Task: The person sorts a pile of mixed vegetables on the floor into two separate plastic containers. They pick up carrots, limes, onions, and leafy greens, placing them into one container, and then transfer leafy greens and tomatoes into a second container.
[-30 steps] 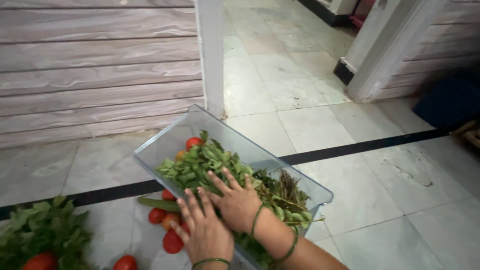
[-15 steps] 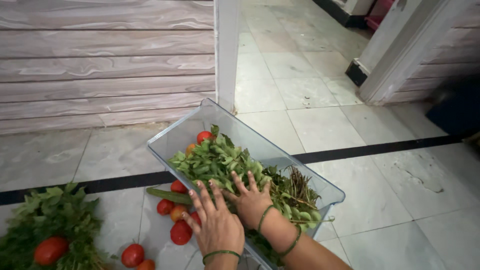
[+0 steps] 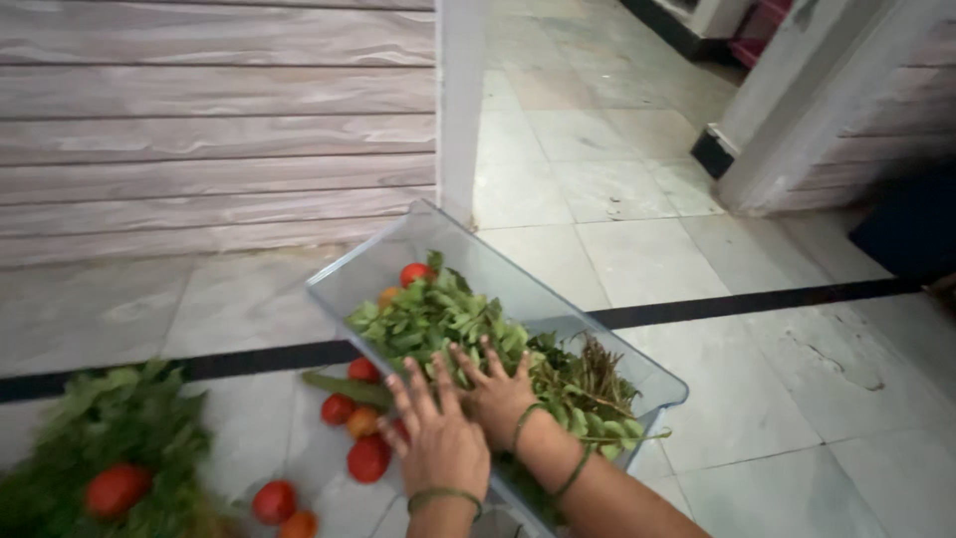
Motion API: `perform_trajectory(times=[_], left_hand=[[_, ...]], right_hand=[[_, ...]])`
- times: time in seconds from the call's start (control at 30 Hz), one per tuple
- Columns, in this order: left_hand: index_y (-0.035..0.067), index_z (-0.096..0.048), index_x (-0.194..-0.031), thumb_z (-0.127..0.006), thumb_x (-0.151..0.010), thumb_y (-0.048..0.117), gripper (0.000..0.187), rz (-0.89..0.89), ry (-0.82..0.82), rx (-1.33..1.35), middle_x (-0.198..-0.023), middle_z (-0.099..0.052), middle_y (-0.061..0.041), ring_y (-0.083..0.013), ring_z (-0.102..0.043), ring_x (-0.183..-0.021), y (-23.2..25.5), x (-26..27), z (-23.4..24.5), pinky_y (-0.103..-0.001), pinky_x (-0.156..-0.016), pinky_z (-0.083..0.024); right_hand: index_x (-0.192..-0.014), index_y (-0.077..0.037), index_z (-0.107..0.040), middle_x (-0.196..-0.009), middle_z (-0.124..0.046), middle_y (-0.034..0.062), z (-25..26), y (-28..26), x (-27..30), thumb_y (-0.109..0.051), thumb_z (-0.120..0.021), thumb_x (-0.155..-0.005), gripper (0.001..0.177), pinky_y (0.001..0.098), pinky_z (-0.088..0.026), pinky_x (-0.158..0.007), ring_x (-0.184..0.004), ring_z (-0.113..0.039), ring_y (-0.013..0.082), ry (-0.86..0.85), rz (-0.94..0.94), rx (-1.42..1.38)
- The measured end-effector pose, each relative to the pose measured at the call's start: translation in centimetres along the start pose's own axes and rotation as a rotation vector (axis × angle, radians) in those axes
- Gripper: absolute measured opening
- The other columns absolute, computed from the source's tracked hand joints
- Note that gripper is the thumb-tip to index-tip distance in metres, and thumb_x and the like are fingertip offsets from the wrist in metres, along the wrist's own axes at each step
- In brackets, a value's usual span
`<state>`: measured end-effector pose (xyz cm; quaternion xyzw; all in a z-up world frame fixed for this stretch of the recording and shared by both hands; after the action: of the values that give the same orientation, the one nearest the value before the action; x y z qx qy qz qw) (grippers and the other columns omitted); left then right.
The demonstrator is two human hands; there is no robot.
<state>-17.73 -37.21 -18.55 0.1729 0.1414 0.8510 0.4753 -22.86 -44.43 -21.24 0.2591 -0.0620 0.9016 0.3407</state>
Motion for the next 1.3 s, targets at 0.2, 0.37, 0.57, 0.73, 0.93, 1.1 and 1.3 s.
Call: perform_trajectory(times=[0.2, 0.37, 0.57, 0.73, 0.93, 1.1, 1.3], left_hand=[[0.02, -0.013, -0.164, -0.06, -0.093, 0.036, 0.087, -0.06, 0.137, 0.072, -0.172, -0.008, -0.008, -0.0329, -0.005, -0.154, -2.9, 2.3, 3.3, -0.069, -0.117, -0.007], [0.012, -0.017, -0.16, -0.066, -0.086, 0.022, 0.089, -0.042, 0.299, 0.017, -0.17, -0.014, -0.012, -0.0357, -0.01, -0.155, -6.7, 5.9, 7.7, -0.068, -0.117, -0.007], [0.014, -0.017, -0.162, -0.068, -0.085, 0.02, 0.093, 0.085, 0.376, 0.07, -0.169, -0.014, -0.012, -0.0369, -0.01, -0.154, -15.5, 9.4, 11.8, -0.068, -0.117, -0.006], [0.018, -0.013, -0.162, -0.068, -0.088, 0.021, 0.092, 0.35, 0.29, -0.04, -0.169, -0.009, -0.01, -0.035, -0.007, -0.155, -27.6, 12.3, 12.4, -0.068, -0.119, -0.008], [0.02, -0.002, -0.164, -0.064, -0.098, 0.029, 0.091, 0.685, 0.017, 0.034, -0.172, 0.008, -0.008, -0.0348, 0.005, -0.157, -40.2, 16.1, 9.2, -0.063, -0.123, -0.007], [0.02, -0.002, -0.165, -0.061, -0.102, 0.034, 0.088, 0.814, -0.097, 0.138, -0.173, 0.01, -0.007, -0.0342, 0.007, -0.159, -46.7, 19.0, 5.6, -0.064, -0.125, -0.008], [0.021, -0.012, -0.164, -0.057, -0.104, 0.032, 0.076, 0.767, -0.279, 0.14, -0.173, 0.011, -0.007, -0.037, 0.011, -0.159, -50.3, 20.8, 1.8, -0.062, -0.126, -0.006]], right_hand=[[-0.16, -0.04, -0.024, -0.17, 0.001, 0.0116, 4.5, -2.0, 3.3, -0.043, -0.067, -0.088, 0.084, 0.0741, -0.017, -0.115, -0.154, -0.004, 0.0464, 0.228, -0.029, 0.043], [-0.152, -0.028, -0.048, -0.167, -0.025, 0.0147, 11.4, -7.7, 5.7, -0.038, -0.069, -0.082, 0.073, 0.0558, -0.031, -0.114, -0.148, -0.024, 0.0381, 0.611, 0.119, 0.199], [-0.14, -0.021, -0.056, -0.163, -0.032, 0.0115, 14.8, -18.5, 4.0, -0.036, -0.069, -0.084, 0.06, 0.0486, -0.041, -0.11, -0.149, -0.031, 0.031, 0.578, 0.3, 0.255], [-0.129, -0.016, -0.061, -0.155, -0.041, 0.0132, 12.9, -28.8, 1.2, -0.032, -0.068, -0.086, 0.047, 0.0496, -0.045, -0.106, -0.146, -0.036, 0.0312, 0.567, 0.438, 0.285], [-0.118, -0.011, -0.068, -0.134, -0.064, 0.0082, 4.5, -38.4, -3.6, -0.03, -0.064, -0.092, 0.033, 0.0438, -0.054, -0.101, -0.125, -0.061, 0.0292, 0.386, 0.456, 0.045], [-0.12, -0.02, -0.072, -0.111, -0.071, 0.0184, -3.8, -43.5, -9.8, -0.029, -0.065, -0.089, 0.033, 0.0519, -0.056, -0.088, -0.101, -0.069, 0.0395, 0.209, 0.348, -0.316], [-0.124, -0.01, -0.066, -0.101, -0.073, 0.0233, -10.0, -48.6, -17.8, -0.021, -0.064, -0.091, 0.035, 0.0531, -0.058, -0.08, -0.092, -0.071, 0.0432, 0.313, 0.479, -0.37]])
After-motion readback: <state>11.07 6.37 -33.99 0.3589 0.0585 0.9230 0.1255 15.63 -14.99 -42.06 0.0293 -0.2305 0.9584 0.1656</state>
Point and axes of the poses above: each hand's wrist, its own x-axis away from the middle knuckle, its own z-axis out of the back of the hand, y = z × x, the point moved 8 cm from there along -x, towards the middle knuckle
